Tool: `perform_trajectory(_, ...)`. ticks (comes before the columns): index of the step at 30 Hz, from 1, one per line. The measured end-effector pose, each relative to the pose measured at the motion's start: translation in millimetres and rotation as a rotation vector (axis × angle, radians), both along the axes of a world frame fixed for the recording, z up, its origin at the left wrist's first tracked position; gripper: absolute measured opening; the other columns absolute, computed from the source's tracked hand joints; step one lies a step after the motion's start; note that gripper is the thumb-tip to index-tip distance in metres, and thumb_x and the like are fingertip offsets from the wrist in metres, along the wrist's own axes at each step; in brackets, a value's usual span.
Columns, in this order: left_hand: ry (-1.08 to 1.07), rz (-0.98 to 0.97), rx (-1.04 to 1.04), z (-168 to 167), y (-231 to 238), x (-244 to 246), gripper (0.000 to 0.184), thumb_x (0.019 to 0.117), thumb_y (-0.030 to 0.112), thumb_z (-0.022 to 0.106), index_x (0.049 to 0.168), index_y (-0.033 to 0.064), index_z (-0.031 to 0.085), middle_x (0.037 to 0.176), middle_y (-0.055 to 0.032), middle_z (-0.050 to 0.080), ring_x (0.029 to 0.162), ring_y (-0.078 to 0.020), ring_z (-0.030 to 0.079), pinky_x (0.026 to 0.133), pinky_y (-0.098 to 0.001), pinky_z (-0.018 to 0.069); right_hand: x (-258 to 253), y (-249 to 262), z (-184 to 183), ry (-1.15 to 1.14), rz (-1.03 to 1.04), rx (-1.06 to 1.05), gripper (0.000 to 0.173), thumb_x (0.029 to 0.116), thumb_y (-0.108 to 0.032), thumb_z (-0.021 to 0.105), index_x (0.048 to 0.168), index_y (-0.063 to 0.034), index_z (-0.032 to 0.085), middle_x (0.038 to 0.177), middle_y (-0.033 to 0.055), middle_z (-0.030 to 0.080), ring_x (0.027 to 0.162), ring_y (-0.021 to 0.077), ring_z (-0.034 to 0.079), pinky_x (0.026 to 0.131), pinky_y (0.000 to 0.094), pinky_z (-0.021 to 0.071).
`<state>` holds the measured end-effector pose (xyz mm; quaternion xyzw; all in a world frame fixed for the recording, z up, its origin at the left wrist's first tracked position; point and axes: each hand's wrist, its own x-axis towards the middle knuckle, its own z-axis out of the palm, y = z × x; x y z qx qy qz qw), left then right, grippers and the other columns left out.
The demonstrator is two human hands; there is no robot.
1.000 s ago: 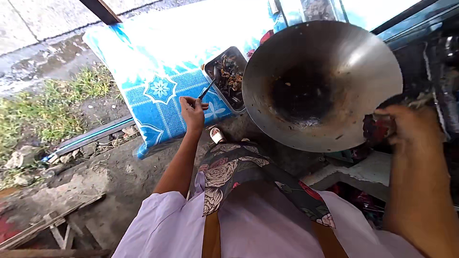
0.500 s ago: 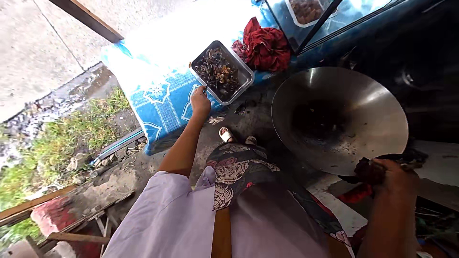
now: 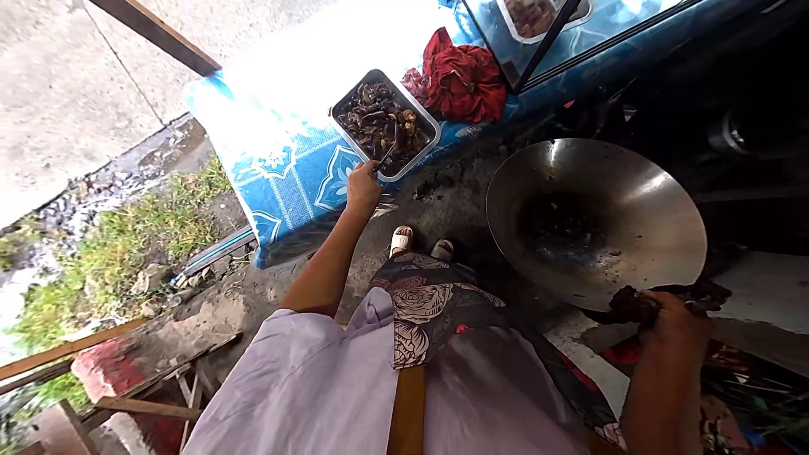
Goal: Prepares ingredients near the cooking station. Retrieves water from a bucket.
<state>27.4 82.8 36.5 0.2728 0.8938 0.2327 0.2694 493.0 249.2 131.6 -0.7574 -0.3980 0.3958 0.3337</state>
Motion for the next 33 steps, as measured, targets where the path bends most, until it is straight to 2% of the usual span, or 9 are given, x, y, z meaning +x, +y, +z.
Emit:
perform_trajectory(3, -0.019, -0.008, -0.002, 4.0, 6.8, -2.9, 0.035, 0.1038, -0.001, 0.044, 0.134, -0.0029, 0.062, 0.134, -0.0259, 0.062, 0.125, -0.04, 0.06, 0.109, -0.0531, 0.0441, -7.9, -4.6, -5.5, 0.011, -0.026, 0.006, 0.024, 0.0834, 0.006, 0.063, 0.102, -0.0035, 0.053, 0.075, 0.0006, 0.057, 0.06, 0.007, 0.059, 0.057, 0.0259, 0.0542)
perform_trajectory(8, 0.052, -0.005, 0.069, 35.1, -8.1, -20.2, 0.031, 0.1048, 0.0, 0.044, 0.128, -0.0061, 0.064, 0.126, -0.0281, 0.065, 0.121, -0.0409, 0.062, 0.106, -0.0533, 0.0459, -18.4, -11.3, -13.9, 0.049, -0.081, 0.011, 0.023, 0.0843, 0.006, 0.063, 0.103, -0.0042, 0.053, 0.075, 0.0012, 0.057, 0.059, 0.0084, 0.059, 0.056, 0.0264, 0.054)
perform_trajectory(13, 0.052, 0.055, -0.025, 13.9, -5.1, -57.9, 0.034, 0.1058, 0.003, 0.043, 0.134, -0.004, 0.061, 0.134, -0.0281, 0.061, 0.126, -0.043, 0.059, 0.109, -0.0556, 0.0443, -36.5, -19.2, -15.4, 0.046, -0.119, 0.009, 0.022, 0.0837, 0.006, 0.063, 0.101, -0.0033, 0.054, 0.076, 0.003, 0.057, 0.061, 0.0097, 0.059, 0.057, 0.028, 0.0538)
perform_trajectory(16, 0.015, 0.043, -0.109, 16.5, -13.6, -66.1, 0.034, 0.1051, 0.003, 0.044, 0.133, -0.0018, 0.062, 0.133, -0.0271, 0.062, 0.126, -0.043, 0.059, 0.107, -0.0582, 0.0445, -41.5, -24.6, -19.4, 0.063, -0.135, 0.018, 0.024, 0.0836, 0.006, 0.063, 0.103, -0.0034, 0.053, 0.079, 0.003, 0.057, 0.063, 0.0095, 0.06, 0.058, 0.028, 0.0544)
perform_trajectory(19, -0.02, 0.021, -0.058, 28.9, -27.0, -71.3, 0.031, 0.1057, 0.003, 0.046, 0.129, -0.0021, 0.065, 0.127, -0.0263, 0.064, 0.122, -0.0408, 0.06, 0.106, -0.0568, 0.0435, -45.1, -30.8, -21.5, 0.054, -0.147, 0.018, 0.023, 0.0849, 0.005, 0.062, 0.105, -0.0024, 0.053, 0.079, 0.0032, 0.057, 0.063, 0.0096, 0.059, 0.059, 0.0284, 0.0545)
perform_trajectory(22, 0.02, 0.018, 0.031, 22.3, -28.0, -68.5, 0.031, 0.1047, 0.001, 0.046, 0.128, -0.0029, 0.066, 0.124, -0.0268, 0.065, 0.119, -0.0406, 0.062, 0.105, -0.0549, 0.0457, -48.3, -37.2, -22.7, 0.033, -0.139, -0.005, 0.022, 0.0877, 0.002, 0.062, 0.108, -0.0008, 0.053, 0.08, 0.0034, 0.056, 0.064, 0.0096, 0.058, 0.06, 0.0288, 0.054)
perform_trajectory(26, 0.185, 0.001, -0.001, 9.2, -24.7, -49.8, 0.037, 0.1029, -0.001, 0.043, 0.132, 0.0012, 0.064, 0.124, -0.0274, 0.063, 0.106, -0.0445, 0.067, 0.088, -0.0598, 0.0542, -39.8, -37.6, -38.7, 0.039, -0.163, -0.007, 0.023, 0.0841, 0.001, 0.065, 0.105, -0.0015, 0.055, 0.078, 0.0041, 0.059, 0.063, 0.0116, 0.06, 0.058, 0.0308, 0.0547)
perform_trajectory(28, 0.213, 0.007, -0.021, 8.9, -27.1, -38.2, 0.038, 0.1022, -0.001, 0.043, 0.134, 0.0039, 0.063, 0.125, -0.0276, 0.062, 0.102, -0.0454, 0.068, 0.082, -0.0604, 0.055, -44.3, -40.6, -36.4, 0.03, -0.176, -0.016, 0.024, 0.0848, 0.002, 0.064, 0.106, -0.0017, 0.054, 0.08, 0.0038, 0.058, 0.064, 0.0109, 0.06, 0.059, 0.03, 0.0545)
perform_trajectory(33, 0.176, 0.017, 0.082, 0.8, -20.7, -9.5, 0.038, 0.1014, -0.002, 0.044, 0.135, -0.0012, 0.06, 0.125, -0.0301, 0.061, 0.1, -0.0449, 0.068, 0.082, -0.0569, 0.0568, -43.8, -42.5, -39.8, 0.051, -0.194, -0.005, 0.022, 0.0853, 0.003, 0.064, 0.105, -0.0021, 0.055, 0.077, 0.0039, 0.058, 0.062, 0.011, 0.06, 0.058, 0.0301, 0.0547)
